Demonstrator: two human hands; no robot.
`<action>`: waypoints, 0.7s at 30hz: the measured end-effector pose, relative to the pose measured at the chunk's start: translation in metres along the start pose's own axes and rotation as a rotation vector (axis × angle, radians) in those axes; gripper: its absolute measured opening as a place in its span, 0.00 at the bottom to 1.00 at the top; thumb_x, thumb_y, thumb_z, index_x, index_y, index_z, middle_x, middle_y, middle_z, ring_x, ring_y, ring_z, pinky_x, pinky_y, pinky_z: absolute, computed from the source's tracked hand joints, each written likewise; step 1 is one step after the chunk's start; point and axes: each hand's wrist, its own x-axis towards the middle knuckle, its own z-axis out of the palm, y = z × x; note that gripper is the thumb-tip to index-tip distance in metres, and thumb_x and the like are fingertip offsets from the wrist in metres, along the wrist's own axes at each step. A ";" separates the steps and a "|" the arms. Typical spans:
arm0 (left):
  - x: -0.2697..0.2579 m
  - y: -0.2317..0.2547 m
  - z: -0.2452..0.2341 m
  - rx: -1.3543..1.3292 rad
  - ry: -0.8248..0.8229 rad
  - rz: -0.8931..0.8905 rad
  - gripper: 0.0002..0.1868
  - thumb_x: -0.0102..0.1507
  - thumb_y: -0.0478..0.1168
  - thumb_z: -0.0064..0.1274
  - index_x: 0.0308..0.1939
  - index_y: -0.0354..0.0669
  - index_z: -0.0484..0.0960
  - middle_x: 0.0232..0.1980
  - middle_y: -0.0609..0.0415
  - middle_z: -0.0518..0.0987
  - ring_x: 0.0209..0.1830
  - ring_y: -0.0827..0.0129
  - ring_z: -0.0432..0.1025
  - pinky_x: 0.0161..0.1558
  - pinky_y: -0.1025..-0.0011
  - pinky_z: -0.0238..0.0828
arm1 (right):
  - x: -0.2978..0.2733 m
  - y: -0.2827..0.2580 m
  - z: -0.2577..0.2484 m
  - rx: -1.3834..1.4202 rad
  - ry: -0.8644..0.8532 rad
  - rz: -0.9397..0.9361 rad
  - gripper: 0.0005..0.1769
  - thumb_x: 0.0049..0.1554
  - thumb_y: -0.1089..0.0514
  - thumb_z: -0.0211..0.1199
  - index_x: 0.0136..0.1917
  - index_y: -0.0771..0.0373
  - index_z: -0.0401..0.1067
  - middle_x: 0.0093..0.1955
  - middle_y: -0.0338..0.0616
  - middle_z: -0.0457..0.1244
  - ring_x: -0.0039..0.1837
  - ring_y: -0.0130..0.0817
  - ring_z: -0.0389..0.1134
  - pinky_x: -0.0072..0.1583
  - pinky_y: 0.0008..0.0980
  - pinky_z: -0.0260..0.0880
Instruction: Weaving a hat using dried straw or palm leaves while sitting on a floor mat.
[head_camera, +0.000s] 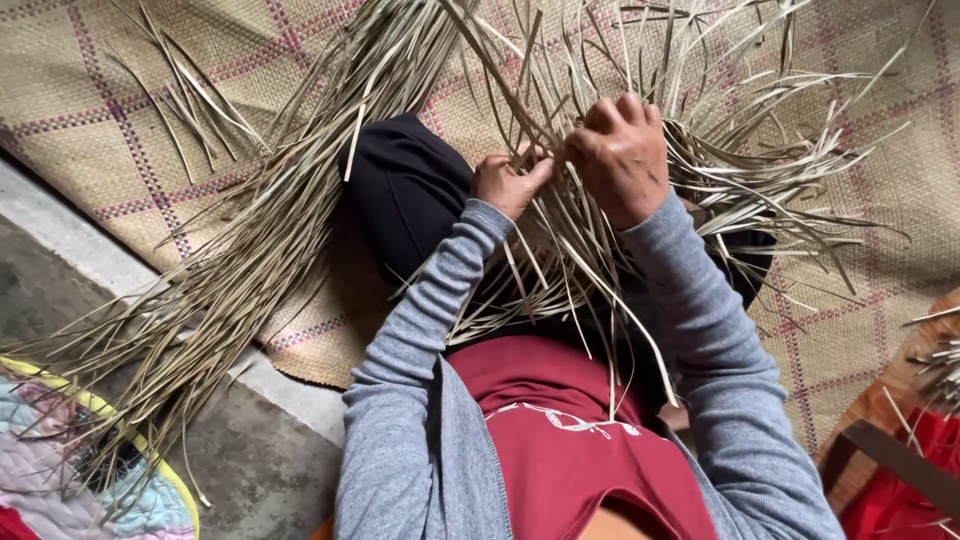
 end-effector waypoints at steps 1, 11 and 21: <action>0.000 0.004 -0.002 0.006 -0.031 -0.050 0.17 0.55 0.56 0.70 0.26 0.50 0.85 0.16 0.66 0.70 0.11 0.76 0.59 0.14 0.74 0.61 | -0.003 0.001 0.001 -0.051 -0.051 -0.022 0.15 0.60 0.45 0.78 0.38 0.49 0.77 0.44 0.31 0.61 0.48 0.31 0.54 0.50 0.33 0.58; -0.006 0.040 -0.035 -0.205 -0.214 -0.401 0.24 0.50 0.61 0.72 0.39 0.48 0.91 0.39 0.46 0.88 0.48 0.50 0.83 0.56 0.56 0.77 | -0.050 -0.056 -0.040 0.040 -0.189 0.123 0.04 0.56 0.55 0.63 0.40 0.53 0.71 0.32 0.37 0.60 0.34 0.38 0.69 0.38 0.40 0.69; 0.009 0.051 -0.047 -0.257 -0.323 -0.423 0.19 0.49 0.54 0.77 0.30 0.44 0.90 0.28 0.52 0.85 0.32 0.72 0.77 0.46 0.72 0.75 | -0.044 -0.024 -0.042 0.394 -0.659 0.570 0.24 0.67 0.36 0.56 0.42 0.56 0.74 0.33 0.59 0.68 0.44 0.69 0.72 0.48 0.62 0.71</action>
